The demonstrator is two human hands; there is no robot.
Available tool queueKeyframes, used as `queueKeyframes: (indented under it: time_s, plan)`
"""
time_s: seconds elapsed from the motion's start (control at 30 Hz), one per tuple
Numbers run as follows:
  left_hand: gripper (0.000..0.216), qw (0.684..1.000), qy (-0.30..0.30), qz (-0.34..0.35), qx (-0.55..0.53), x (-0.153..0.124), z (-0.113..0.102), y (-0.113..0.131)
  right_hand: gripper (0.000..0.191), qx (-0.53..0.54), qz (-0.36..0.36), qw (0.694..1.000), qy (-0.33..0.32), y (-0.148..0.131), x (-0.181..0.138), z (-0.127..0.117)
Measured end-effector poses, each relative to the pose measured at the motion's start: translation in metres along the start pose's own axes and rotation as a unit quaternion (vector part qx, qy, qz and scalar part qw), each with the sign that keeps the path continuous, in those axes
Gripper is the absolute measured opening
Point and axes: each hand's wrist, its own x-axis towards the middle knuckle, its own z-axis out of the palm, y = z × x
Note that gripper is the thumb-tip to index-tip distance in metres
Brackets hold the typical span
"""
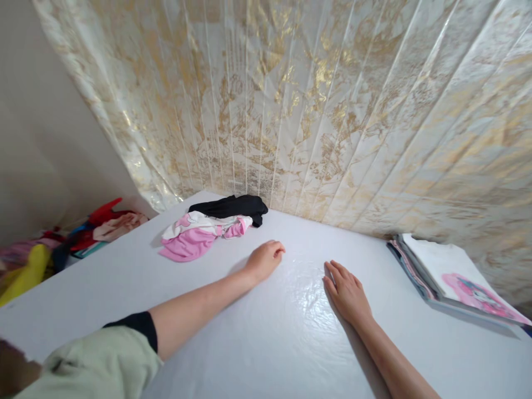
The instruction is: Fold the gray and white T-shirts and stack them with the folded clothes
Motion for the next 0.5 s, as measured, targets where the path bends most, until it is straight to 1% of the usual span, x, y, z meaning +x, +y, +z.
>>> queueKeyframes:
  time_s: [0.13, 0.2, 0.23, 0.3, 0.37, 0.43, 0.5]
  plan:
    - [0.024, 0.990, 0.074, -0.046, 0.113, -0.003, -0.079, -0.044, 0.050, 0.007, 0.002, 1.000, 0.010, -0.001, -0.001, -0.002]
    - [0.025, 0.981, 0.100, -0.063, 0.156, -0.007, -0.110, -0.060, 0.049, 0.008, 0.005, 1.000, 0.011, -0.002, -0.001, -0.003]
    - [0.024, 0.976, 0.107, -0.069, 0.175, -0.009, -0.122, -0.066, 0.049, 0.007, 0.008, 1.000, 0.010, -0.003, -0.001, -0.003]
    - [0.019, 0.967, 0.116, -0.080, 0.210, -0.010, -0.138, -0.075, 0.048, 0.005, 0.011, 1.000, 0.009, -0.004, -0.001, -0.005]
    - [0.012, 0.963, 0.122, -0.091, 0.223, -0.008, -0.145, -0.081, 0.048, 0.004, 0.012, 1.000, 0.008, -0.005, -0.002, -0.006]
    - [0.007, 0.963, 0.134, -0.105, 0.208, -0.003, -0.149, -0.084, 0.047, 0.005, 0.013, 1.000, 0.008, -0.005, -0.003, -0.007]
    - [0.010, 0.962, 0.158, -0.127, 0.181, 0.006, -0.152, -0.085, 0.047, 0.010, 0.011, 1.000, 0.008, -0.005, -0.004, -0.008]
